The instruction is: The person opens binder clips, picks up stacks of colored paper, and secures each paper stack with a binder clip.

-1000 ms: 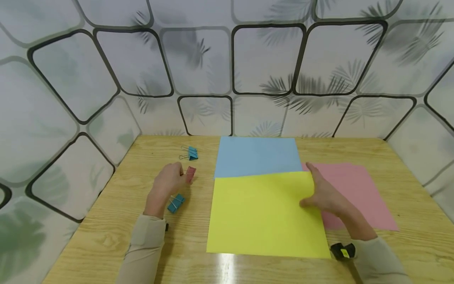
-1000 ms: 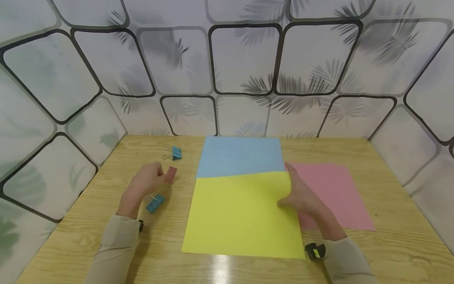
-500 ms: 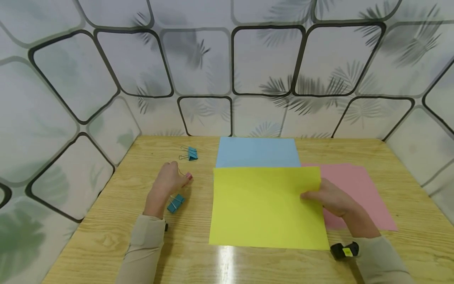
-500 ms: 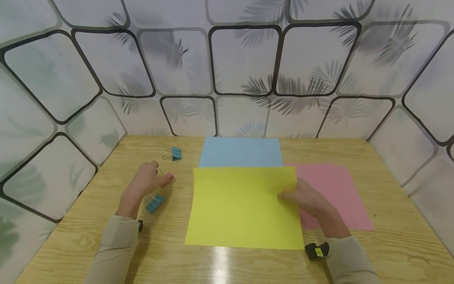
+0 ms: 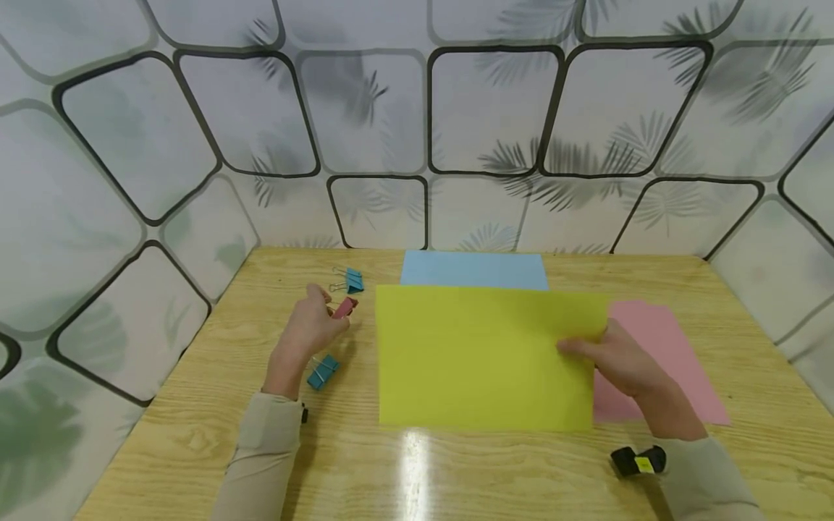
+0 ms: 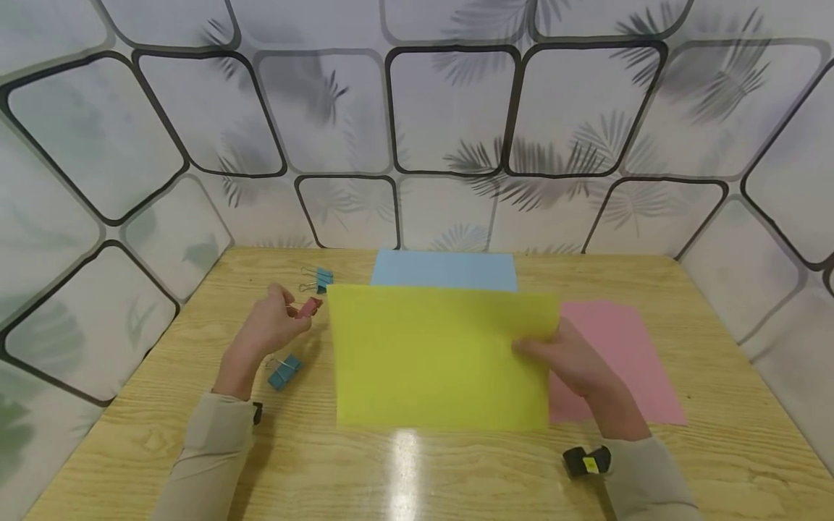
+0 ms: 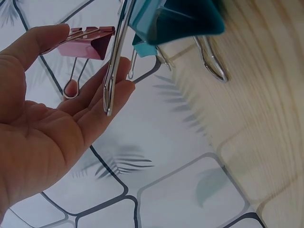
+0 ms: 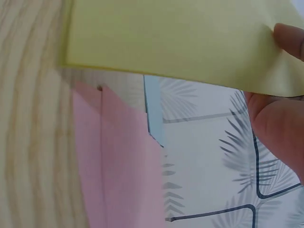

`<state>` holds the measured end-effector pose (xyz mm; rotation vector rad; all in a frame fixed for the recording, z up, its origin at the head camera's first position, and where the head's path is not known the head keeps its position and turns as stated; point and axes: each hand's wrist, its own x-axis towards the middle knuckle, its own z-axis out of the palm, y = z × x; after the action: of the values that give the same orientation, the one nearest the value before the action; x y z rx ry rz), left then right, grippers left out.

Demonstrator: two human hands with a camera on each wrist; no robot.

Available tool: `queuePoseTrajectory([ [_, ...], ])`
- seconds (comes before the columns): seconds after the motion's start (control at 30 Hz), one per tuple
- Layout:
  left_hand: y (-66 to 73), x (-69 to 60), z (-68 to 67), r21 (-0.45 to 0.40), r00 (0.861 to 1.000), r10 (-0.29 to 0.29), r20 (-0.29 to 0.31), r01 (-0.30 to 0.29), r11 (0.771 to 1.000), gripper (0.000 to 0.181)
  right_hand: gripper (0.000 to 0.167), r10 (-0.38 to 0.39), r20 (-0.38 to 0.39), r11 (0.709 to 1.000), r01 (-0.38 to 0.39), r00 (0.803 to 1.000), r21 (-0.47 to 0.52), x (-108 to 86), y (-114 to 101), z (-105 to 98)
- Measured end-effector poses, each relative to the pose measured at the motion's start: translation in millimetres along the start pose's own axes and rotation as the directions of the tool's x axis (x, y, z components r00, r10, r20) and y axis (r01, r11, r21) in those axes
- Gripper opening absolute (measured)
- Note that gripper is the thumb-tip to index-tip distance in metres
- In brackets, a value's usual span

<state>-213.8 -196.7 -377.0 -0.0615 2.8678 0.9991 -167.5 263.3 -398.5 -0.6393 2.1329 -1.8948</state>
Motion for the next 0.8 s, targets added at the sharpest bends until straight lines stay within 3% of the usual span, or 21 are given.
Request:
queuePoseTrajectory([
  [0.17,0.3,0.0,-0.9,0.014,0.999,0.019,-0.044,-0.019,1.0,0.049,0.029,-0.093,-0.051,0.994,0.09,0.994,-0.057,-1.9,-11,6],
  [0.43,-0.9,0.7,-2.5,0.018,1.0,-0.007,-0.026,0.008,1.0,0.049,0.031,-0.082,-0.027,0.992,0.079,0.996,-0.097,-3.9,-14,9],
  [0.6,-3.1,0.7,-4.9,0.057,1.0,0.0,-0.016,0.001,0.998,0.06,0.03,-0.111,-0.063,0.985,0.102,0.992,-0.136,-3.5,-14,10],
  [0.8,-1.0,0.3,-6.1,0.053,0.996,0.022,-0.085,-0.018,0.998,0.065,0.036,-0.186,-0.079,0.982,0.184,0.979,-0.035,-2.9,-14,8],
])
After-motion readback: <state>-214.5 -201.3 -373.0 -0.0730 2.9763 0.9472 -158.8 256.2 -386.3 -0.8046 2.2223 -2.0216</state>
